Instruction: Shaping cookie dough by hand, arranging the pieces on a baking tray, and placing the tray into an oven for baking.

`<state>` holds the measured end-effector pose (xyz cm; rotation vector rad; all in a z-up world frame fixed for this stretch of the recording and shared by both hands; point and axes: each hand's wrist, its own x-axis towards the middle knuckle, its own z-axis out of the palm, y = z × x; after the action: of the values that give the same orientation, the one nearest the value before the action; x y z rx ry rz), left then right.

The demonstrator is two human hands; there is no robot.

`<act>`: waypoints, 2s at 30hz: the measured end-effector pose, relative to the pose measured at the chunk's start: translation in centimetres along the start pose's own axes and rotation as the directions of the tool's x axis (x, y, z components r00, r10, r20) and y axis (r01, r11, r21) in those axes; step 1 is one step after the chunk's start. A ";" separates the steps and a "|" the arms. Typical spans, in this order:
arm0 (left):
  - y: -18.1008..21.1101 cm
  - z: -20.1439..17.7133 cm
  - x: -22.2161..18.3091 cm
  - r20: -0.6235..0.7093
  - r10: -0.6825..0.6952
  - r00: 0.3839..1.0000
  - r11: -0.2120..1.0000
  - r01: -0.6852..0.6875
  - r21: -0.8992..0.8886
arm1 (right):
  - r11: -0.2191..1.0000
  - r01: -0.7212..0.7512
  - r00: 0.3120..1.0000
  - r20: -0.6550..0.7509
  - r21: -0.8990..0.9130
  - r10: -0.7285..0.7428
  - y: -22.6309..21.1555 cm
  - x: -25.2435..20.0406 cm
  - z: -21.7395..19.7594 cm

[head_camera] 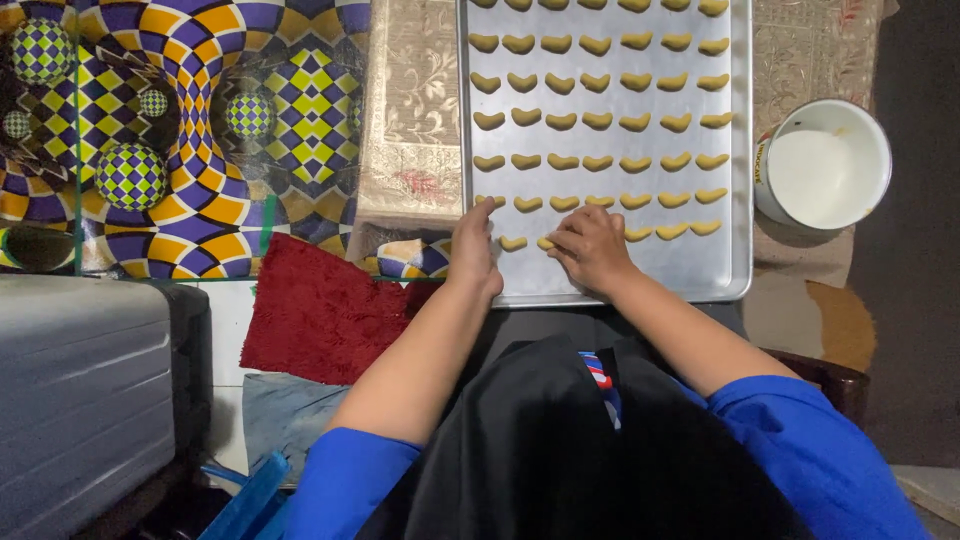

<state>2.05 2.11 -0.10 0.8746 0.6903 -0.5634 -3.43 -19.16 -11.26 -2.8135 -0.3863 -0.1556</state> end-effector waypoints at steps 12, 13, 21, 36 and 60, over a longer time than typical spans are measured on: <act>-0.4 -0.4 0.6 0.001 -0.005 1.000 1.000 0.005 0.028 | 0.994 -0.106 0.991 -0.086 -0.009 0.105 4.7 -2.7 -1.4; -0.3 -0.2 0.3 0.003 -0.007 1.000 1.000 0.007 0.028 | 0.994 -0.108 0.991 -0.086 -0.010 0.107 5.0 -3.2 -1.7; 0.4 1.0 -1.0 -0.023 -0.028 0.999 0.999 0.028 0.035 | 0.985 -0.168 0.986 -0.012 -0.046 0.167 5.9 -4.0 -1.8; 1.2 1.6 -1.9 -0.006 -0.050 0.999 0.998 0.050 0.042 | 0.991 -0.122 0.990 0.065 -0.057 0.125 4.5 -3.6 -0.2; 1.5 1.7 -3.1 0.033 -0.105 0.994 0.992 0.102 0.073 | 0.991 0.135 0.990 0.030 -0.008 -0.135 -4.2 2.2 2.6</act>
<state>1.54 2.02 3.71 0.8958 0.6880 -0.6991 -2.32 -13.92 -12.25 -2.8020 -0.5846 -0.1462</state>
